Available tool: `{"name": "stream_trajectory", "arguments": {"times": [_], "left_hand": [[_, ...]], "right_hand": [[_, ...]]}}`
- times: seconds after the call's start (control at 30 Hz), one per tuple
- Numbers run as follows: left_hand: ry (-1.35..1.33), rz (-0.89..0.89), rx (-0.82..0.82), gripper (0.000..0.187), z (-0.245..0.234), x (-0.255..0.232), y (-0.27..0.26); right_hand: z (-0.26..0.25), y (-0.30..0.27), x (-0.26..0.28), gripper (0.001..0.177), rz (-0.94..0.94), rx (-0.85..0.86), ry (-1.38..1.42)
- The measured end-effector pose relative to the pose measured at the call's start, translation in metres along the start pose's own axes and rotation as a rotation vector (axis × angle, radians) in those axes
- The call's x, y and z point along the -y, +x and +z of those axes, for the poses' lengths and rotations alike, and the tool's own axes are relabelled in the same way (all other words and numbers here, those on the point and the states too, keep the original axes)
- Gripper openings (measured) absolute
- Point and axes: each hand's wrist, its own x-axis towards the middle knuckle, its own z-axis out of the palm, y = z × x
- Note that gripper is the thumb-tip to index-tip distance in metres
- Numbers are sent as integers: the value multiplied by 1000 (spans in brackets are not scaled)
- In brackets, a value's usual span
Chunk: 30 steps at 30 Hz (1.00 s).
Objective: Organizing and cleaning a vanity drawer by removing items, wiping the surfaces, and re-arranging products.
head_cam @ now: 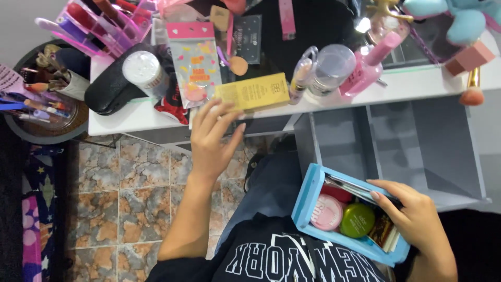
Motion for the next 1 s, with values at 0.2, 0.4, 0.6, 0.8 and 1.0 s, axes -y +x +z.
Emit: {"name": "stream_trajectory", "arguments": {"times": [0.2,0.4,0.6,0.8,1.0], "left_hand": [[50,14,35,33,2,19,23],[41,13,154,51,-9,22,62],[180,124,267,78,21,23,37],[280,118,270,78,25,25,33],[285,157,192,89,18,5,34]], "right_hand": [[-2,1,8,36,97,32,-53],[-1,-1,10,36,110,-3,42],[-1,-1,7,34,60,-19,44],[-4,0,13,36,152,27,28],[-5,1,15,37,196,47,34]]}}
